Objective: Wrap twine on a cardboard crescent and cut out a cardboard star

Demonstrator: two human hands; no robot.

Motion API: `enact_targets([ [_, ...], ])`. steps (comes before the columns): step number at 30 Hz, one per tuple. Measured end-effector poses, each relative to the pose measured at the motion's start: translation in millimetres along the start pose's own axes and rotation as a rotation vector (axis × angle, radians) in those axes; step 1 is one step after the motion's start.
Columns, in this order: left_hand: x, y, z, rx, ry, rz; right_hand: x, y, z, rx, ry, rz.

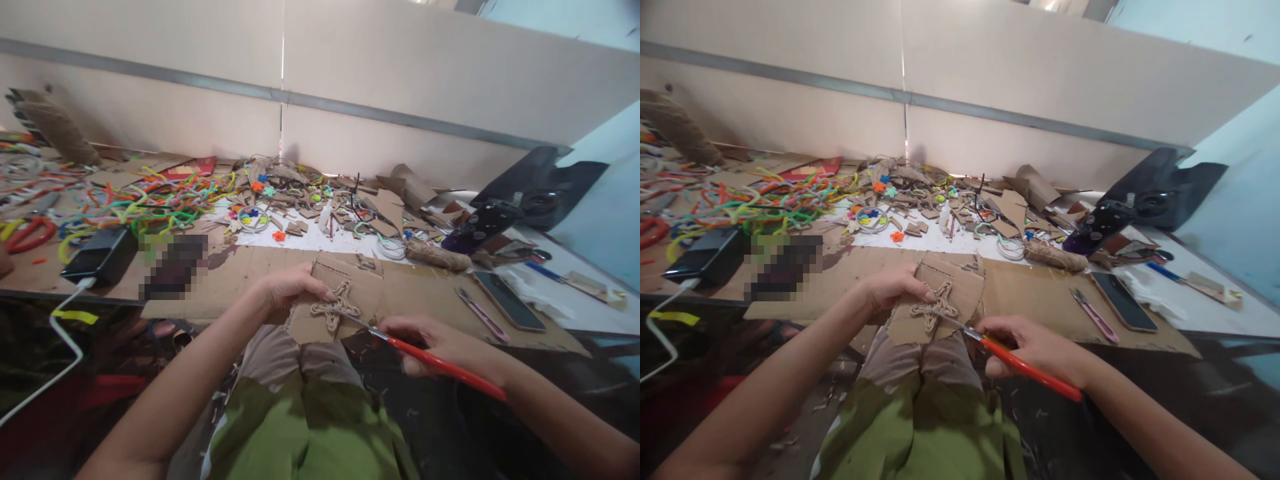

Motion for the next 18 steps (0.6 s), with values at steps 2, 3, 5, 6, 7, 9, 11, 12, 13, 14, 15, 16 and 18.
enact_targets([
  [2, -0.3, -0.3, 0.1, 0.003, 0.002, 0.002, 2.2, -0.3, 0.0, 0.006, 0.002, 0.025],
  [3, -0.4, -0.2, 0.2, 0.004, 0.002, 0.002, 2.7, -0.4, -0.2, 0.009, 0.001, 0.034],
  [5, -0.9, 0.0, 0.7, 0.004, -0.001, -0.003, 2.5, -1.0, -0.8, 0.019, -0.007, 0.045],
  [6, -1.0, -0.2, 1.0, 0.006, -0.002, -0.004, 2.4, -1.4, -1.3, 0.024, -0.008, 0.047],
  [7, -1.0, -0.5, 1.2, 0.009, -0.001, -0.002, 2.7, -1.5, -1.7, 0.027, -0.003, 0.047],
  [9, -1.0, -1.0, 1.6, 0.008, 0.002, 0.000, 4.1, -1.5, -2.5, 0.029, 0.009, 0.039],
  [11, -1.3, -0.9, 1.6, 0.002, 0.003, 0.001, 6.7, -1.8, -2.8, 0.031, 0.019, 0.031],
  [12, -2.0, -0.6, 1.5, -0.002, -0.001, 0.001, 8.3, -2.1, -2.7, 0.034, 0.023, 0.025],
  [13, -2.7, -0.3, 1.3, -0.005, -0.006, 0.000, 10.1, -2.6, -2.3, 0.039, 0.027, 0.019],
  [14, -3.4, 0.1, 1.1, -0.008, -0.012, -0.001, 11.2, -2.8, -1.8, 0.041, 0.030, 0.013],
  [15, -3.8, 0.5, 0.8, -0.008, -0.014, 0.000, 11.4, -2.7, -1.2, 0.043, 0.030, 0.004],
  [16, -3.8, 0.9, 0.4, -0.007, -0.013, 0.002, 10.1, -2.7, -0.7, 0.048, 0.025, -0.012],
  [18, -3.0, 0.9, -0.9, 0.007, -0.002, -0.002, 4.2, -3.2, -1.1, 0.070, 0.016, -0.091],
])
Point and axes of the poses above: each hand's wrist, its own z-axis towards the middle knuckle, its own y-axis out of the palm, x = y × z, the point moved 9 cm from there along z, towards the middle knuckle, and after that the axes turned 3 degrees about y, right-handed, at the moved point
